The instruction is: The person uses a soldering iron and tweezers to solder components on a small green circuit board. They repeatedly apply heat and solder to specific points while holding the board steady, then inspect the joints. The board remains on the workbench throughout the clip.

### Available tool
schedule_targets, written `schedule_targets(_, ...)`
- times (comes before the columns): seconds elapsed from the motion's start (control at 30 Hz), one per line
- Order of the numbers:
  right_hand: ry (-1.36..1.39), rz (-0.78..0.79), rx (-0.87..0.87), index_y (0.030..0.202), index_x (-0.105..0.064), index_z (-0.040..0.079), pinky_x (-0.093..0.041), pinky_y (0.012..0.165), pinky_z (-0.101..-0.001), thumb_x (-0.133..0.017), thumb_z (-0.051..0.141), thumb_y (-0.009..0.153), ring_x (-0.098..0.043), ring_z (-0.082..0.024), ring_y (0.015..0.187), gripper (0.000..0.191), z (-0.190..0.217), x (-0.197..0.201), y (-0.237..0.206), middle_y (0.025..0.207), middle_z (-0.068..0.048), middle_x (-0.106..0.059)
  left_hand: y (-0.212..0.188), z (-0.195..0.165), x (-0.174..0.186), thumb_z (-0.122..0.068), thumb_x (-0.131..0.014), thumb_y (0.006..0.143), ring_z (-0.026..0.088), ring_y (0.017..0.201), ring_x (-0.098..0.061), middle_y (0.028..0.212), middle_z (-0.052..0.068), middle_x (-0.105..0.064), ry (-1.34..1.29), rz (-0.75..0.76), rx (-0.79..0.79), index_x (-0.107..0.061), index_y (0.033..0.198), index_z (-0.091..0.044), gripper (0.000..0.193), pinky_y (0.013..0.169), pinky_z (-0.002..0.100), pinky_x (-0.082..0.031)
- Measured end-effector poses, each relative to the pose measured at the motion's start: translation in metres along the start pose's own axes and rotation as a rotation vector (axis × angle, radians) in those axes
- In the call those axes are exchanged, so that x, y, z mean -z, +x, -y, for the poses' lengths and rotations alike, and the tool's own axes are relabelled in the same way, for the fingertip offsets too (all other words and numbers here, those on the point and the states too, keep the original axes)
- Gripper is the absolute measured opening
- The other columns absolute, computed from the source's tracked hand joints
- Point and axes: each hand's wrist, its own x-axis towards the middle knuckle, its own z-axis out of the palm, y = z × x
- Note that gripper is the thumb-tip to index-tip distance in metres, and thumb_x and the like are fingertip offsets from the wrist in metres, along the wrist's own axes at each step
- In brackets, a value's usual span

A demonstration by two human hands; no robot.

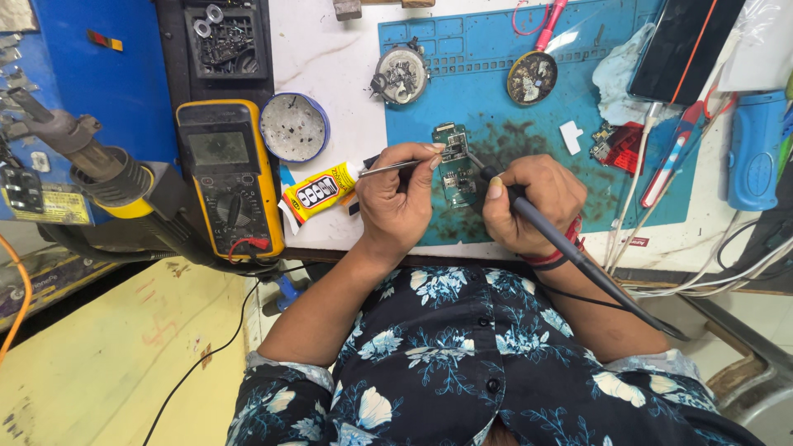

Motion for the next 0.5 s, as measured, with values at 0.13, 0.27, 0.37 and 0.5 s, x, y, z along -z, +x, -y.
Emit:
schedule_targets(0.13, -0.003, 0.002, -0.008, 0.09, -0.058, 0.005, -0.047, 0.062, -0.0393, -0.071, 0.007, 0.092, -0.062, -0.029, 0.066, 0.014, 0.0001, 0.0001, 0.0002, 0.08, -0.011, -0.062, 0.0, -0.0001, 0.0005, 0.003, -0.067, 0.104, 0.009, 0.094, -0.069, 0.111, 0.009, -0.074, -0.005, 0.003, -0.006, -0.064, 0.114, -0.001, 0.012, 0.083, 0.023, -0.058)
schedule_targets(0.27, 0.008, -0.001, -0.006, 0.091, -0.058, 0.005, -0.048, 0.062, -0.0392, -0.07, 0.007, 0.092, -0.062, -0.029, 0.067, 0.013, 0.0004, 0.0005, 0.0002, 0.081, -0.011, -0.062, -0.0004, -0.0007, 0.0004, 0.003, -0.067, 0.104, 0.008, 0.092, -0.069, 0.111, 0.01, -0.075, 0.002, 0.006, 0.001, -0.064, 0.115, -0.001, 0.012, 0.082, 0.023, -0.058)
schedule_targets(0.37, 0.008, -0.001, 0.001, 0.091, -0.058, 0.005, -0.048, 0.063, -0.0393, -0.071, 0.008, 0.093, -0.062, -0.029, 0.067, 0.013, 0.0001, -0.0006, 0.0007, 0.081, -0.011, -0.062, -0.0003, -0.0007, 0.0005, 0.003, -0.067, 0.104, 0.008, 0.093, -0.069, 0.111, 0.009, -0.075, 0.001, 0.004, 0.001, -0.063, 0.115, -0.001, 0.012, 0.082, 0.023, -0.058)
schedule_targets(0.5, 0.008, 0.002, -0.003, 0.091, -0.058, 0.005, -0.049, 0.063, -0.0395, -0.071, 0.008, 0.093, -0.062, -0.029, 0.068, 0.014, 0.0009, -0.0001, 0.0008, 0.081, -0.011, -0.062, -0.0002, -0.0008, 0.0003, 0.003, -0.067, 0.104, 0.009, 0.094, -0.07, 0.111, 0.009, -0.074, 0.004, 0.004, -0.014, -0.063, 0.115, -0.001, 0.012, 0.083, 0.023, -0.059)
